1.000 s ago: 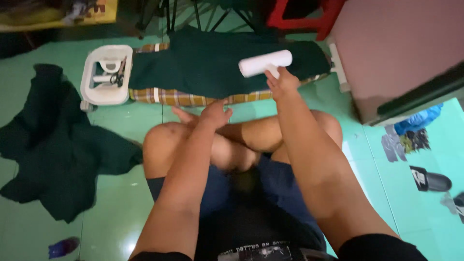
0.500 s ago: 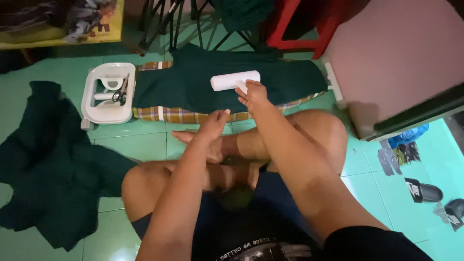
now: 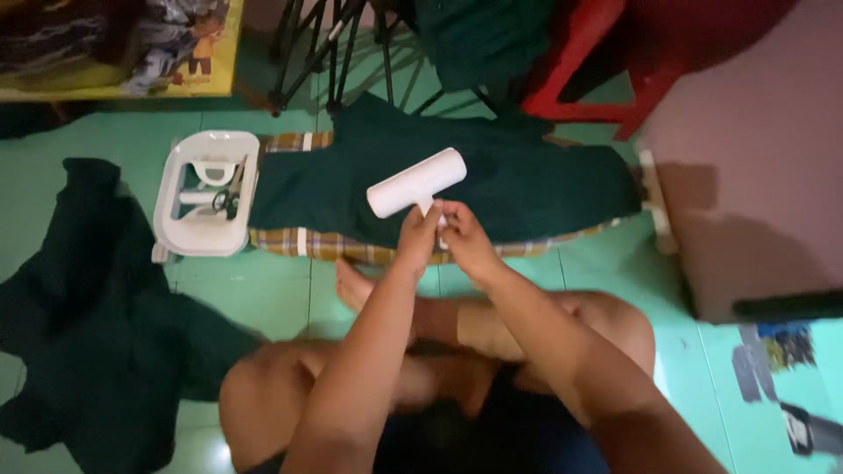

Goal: The person irons a dark green shirt on a plaid ironing board using a white handheld iron. They smooth the fabric with their hands, iron the front and sleeves, and then flip the shirt to iron the back.

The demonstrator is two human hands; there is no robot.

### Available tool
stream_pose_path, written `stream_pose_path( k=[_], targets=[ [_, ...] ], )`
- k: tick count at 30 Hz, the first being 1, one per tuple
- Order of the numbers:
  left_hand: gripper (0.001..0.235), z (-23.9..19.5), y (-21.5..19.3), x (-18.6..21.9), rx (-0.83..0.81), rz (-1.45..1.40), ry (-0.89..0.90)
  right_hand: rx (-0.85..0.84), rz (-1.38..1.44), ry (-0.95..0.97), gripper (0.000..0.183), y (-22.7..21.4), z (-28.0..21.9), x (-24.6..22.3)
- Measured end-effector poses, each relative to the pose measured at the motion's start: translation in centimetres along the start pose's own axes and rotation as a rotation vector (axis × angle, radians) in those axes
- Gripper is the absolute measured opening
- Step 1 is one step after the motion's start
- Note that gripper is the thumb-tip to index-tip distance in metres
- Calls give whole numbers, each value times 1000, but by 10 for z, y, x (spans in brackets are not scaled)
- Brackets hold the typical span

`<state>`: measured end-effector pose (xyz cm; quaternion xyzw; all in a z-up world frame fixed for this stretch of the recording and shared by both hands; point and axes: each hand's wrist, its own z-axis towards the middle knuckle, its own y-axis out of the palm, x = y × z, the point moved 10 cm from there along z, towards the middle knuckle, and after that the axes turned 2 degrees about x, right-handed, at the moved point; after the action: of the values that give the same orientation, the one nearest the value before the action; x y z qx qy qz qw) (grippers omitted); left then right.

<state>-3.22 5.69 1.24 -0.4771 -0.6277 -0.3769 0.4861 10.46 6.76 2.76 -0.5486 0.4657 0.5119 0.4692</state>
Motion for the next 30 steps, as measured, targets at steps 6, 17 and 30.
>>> stream_pose_path(
  k=[6,17,30],
  targets=[
    [19,38,-34,32,45,-24,13,21,-724,-138,19,-81,68,-5],
    [34,40,-99,-19,67,232,-238,-78,-1107,32,59,-50,107,-3],
    [14,73,-155,-14,397,119,107,-167,-1083,-148,60,-2,90,-5]
  ],
)
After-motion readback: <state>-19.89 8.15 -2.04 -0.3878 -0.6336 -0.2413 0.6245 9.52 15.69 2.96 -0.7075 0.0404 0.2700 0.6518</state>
